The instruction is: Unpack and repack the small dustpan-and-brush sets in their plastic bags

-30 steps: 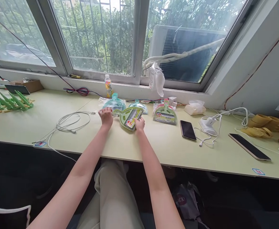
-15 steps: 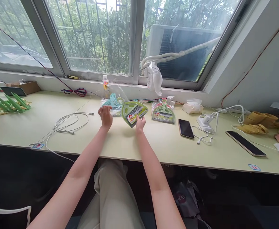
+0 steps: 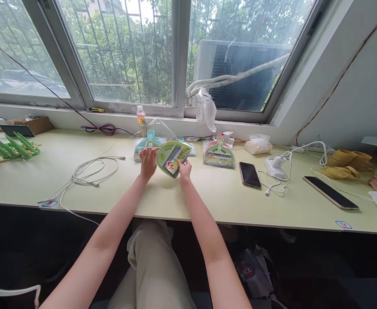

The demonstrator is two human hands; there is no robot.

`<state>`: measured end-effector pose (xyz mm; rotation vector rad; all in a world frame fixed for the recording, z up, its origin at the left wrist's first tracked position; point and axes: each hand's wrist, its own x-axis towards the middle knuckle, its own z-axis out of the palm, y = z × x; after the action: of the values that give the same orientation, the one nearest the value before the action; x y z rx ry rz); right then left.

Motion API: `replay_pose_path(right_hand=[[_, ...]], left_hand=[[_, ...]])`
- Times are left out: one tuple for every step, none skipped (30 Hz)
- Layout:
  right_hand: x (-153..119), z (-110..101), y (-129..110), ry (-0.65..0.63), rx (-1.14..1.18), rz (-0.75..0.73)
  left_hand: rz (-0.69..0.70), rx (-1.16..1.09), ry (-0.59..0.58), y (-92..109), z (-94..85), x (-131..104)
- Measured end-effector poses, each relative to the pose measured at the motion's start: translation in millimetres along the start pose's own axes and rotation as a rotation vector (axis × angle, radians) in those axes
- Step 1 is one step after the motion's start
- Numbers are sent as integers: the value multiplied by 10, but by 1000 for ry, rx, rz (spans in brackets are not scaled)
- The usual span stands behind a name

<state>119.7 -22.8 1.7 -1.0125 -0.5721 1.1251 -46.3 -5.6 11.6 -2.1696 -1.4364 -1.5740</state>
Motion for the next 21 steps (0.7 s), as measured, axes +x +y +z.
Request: replay_pose_path(right_hand=[[9, -15, -14, 28, 16, 7], [21, -33, -28, 54, 33, 14], [35, -49, -41, 76, 48, 21], [49, -62, -51, 92, 61, 27], [61, -72, -56, 102, 71, 31], [69, -76, -57, 104, 80, 30], [73, -76, -54, 99, 90, 24], [73, -71, -47, 88, 99, 12], [70, -63, -37, 75, 107, -3], [63, -54, -27, 63, 111, -17], [53, -42, -17, 53, 110, -31], [42, -31, -8, 48, 103, -46], [29, -20, -1, 46, 88, -62], [16, -10, 5, 47, 68, -82], [2, -1, 9, 51, 40, -104], [-11, 6, 12, 57, 9, -127], [-22, 11, 14, 64, -24, -147], [-31, 14, 16, 75, -51, -161], [-36, 15, 18, 87, -68, -171], [-37, 14, 19, 101, -75, -174], [-33, 10, 20, 116, -74, -172]], left_hand=[[-15, -19, 34, 32, -2, -6], [-54, -41, 96, 56, -6, -5], [-118, -70, 182, 68, -13, 4], [-201, -109, 277, 68, -22, 22], [-295, -166, 363, 56, -33, 46], [-390, -253, 414, 34, -43, 75], [-478, -380, 411, 7, -52, 104], [-550, -544, 346, -22, -57, 132], [-602, -729, 232, -47, -57, 153], [-632, -909, 92, -64, -51, 166], [-644, -1059, -50, -70, -38, 169], [-644, -1165, -176, -65, -21, 162], [-639, -1226, -277, -48, 1, 147], [-638, -1254, -355, -24, 24, 126], [-643, -1263, -413, 6, 47, 102], [-653, -1265, -454, 36, 68, 79], [-664, -1264, -475, 64, 85, 58], [-677, -1262, -483, 88, 98, 40], [-689, -1257, -486, 106, 107, 27], [-696, -1250, -493, 120, 112, 18], [-700, -1243, -511, 131, 116, 9]])
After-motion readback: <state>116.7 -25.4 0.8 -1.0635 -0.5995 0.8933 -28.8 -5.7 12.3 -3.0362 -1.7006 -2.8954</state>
